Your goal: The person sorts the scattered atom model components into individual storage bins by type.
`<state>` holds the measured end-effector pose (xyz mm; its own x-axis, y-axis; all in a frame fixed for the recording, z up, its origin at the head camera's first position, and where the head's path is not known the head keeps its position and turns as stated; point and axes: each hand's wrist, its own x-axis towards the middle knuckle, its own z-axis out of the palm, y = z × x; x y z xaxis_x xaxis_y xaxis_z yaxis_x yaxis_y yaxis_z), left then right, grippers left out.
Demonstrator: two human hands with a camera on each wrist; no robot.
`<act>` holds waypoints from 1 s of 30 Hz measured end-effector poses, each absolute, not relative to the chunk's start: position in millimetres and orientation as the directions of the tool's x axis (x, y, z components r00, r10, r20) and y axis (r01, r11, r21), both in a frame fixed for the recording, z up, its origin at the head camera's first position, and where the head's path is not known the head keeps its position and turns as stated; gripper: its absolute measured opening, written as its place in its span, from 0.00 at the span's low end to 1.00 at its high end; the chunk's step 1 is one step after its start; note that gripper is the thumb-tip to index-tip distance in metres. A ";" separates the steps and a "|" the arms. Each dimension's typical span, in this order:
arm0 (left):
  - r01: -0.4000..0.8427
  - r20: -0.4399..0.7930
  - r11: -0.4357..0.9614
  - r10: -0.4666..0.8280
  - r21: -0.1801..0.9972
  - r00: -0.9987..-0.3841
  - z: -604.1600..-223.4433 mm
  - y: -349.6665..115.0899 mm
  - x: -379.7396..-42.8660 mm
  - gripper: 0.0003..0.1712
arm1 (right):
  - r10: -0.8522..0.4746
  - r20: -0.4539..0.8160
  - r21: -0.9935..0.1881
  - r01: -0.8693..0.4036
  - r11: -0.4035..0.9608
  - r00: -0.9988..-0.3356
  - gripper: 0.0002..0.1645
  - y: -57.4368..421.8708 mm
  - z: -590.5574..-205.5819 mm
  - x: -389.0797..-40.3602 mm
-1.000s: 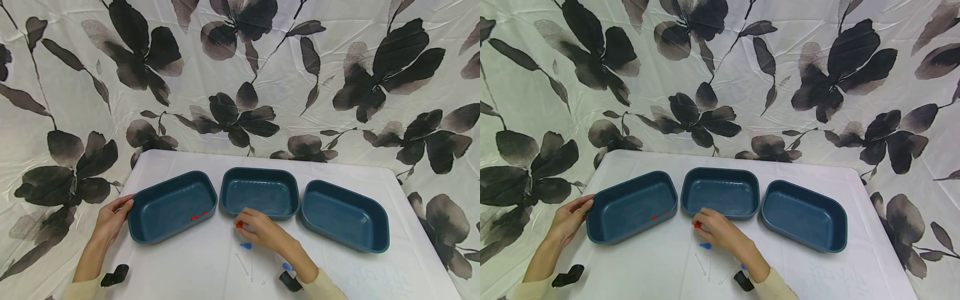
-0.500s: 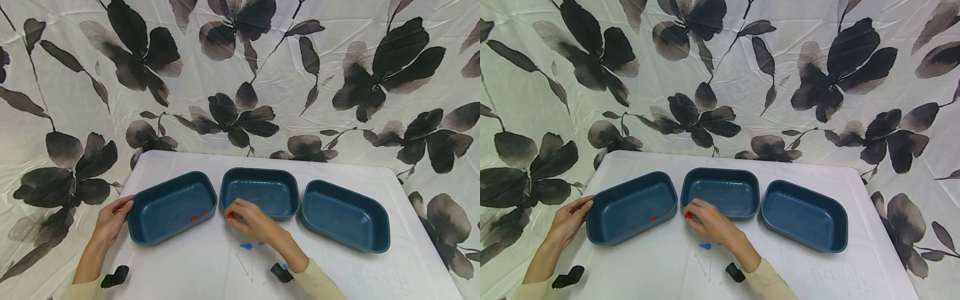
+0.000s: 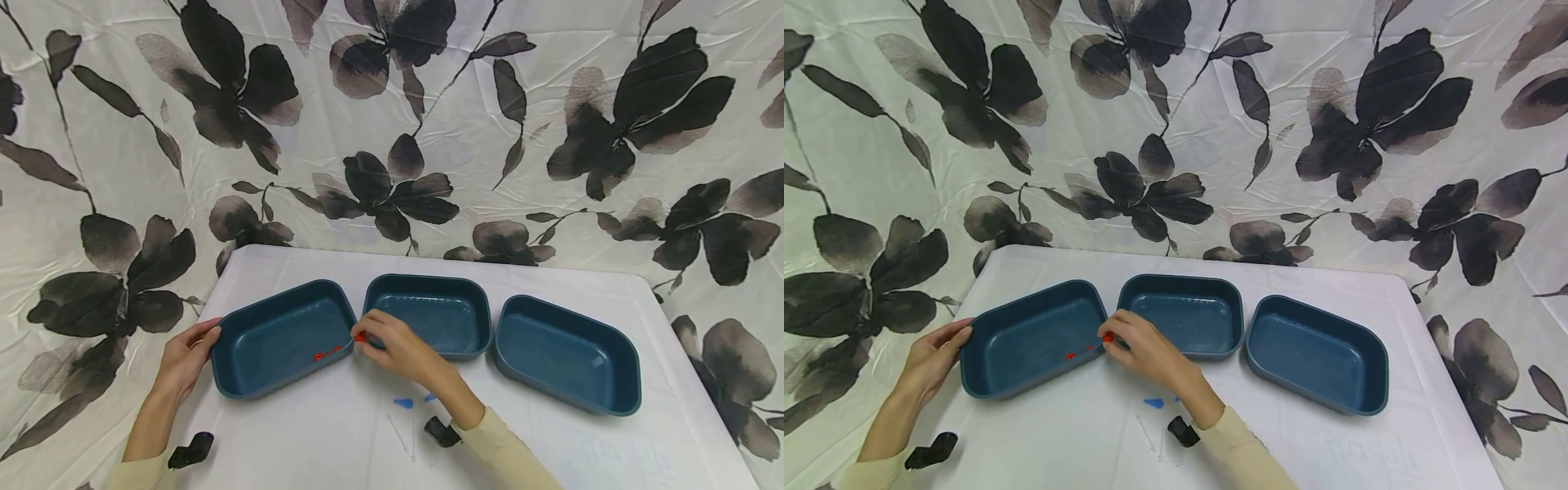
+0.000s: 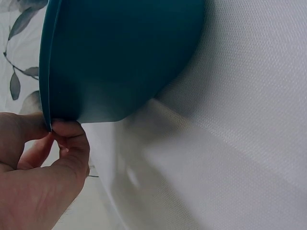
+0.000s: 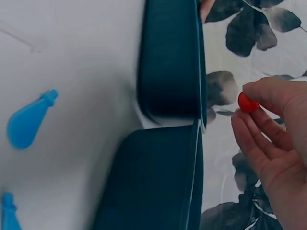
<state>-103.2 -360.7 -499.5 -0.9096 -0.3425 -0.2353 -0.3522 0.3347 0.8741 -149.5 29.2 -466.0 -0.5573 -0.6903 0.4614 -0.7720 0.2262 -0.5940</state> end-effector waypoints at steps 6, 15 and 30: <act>-0.341 -0.225 0.349 -0.333 0.873 -0.916 -499.9 -360.9 -102.6 0.33 | -0.701 0.454 -0.597 -0.772 0.218 -0.549 0.08 16.1 -462.9 -155.6; -0.352 -0.233 0.346 -0.342 0.870 -0.910 -497.3 -360.7 -103.1 0.33 | -0.722 0.439 -0.579 -0.783 0.228 -0.535 0.08 -5.3 -460.1 -165.8; -0.372 -0.249 0.331 -0.358 0.867 -0.900 -498.6 -360.1 -103.1 0.32 | -0.775 0.343 -0.627 -0.744 0.232 -0.530 0.10 -33.9 -465.6 -171.8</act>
<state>-103.1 -360.1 -498.6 -0.8999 -0.3577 -0.2494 -0.3719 0.3310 0.8673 -171.8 -33.9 -465.6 -0.5304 -0.7754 0.3427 -0.7437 0.2316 -0.6271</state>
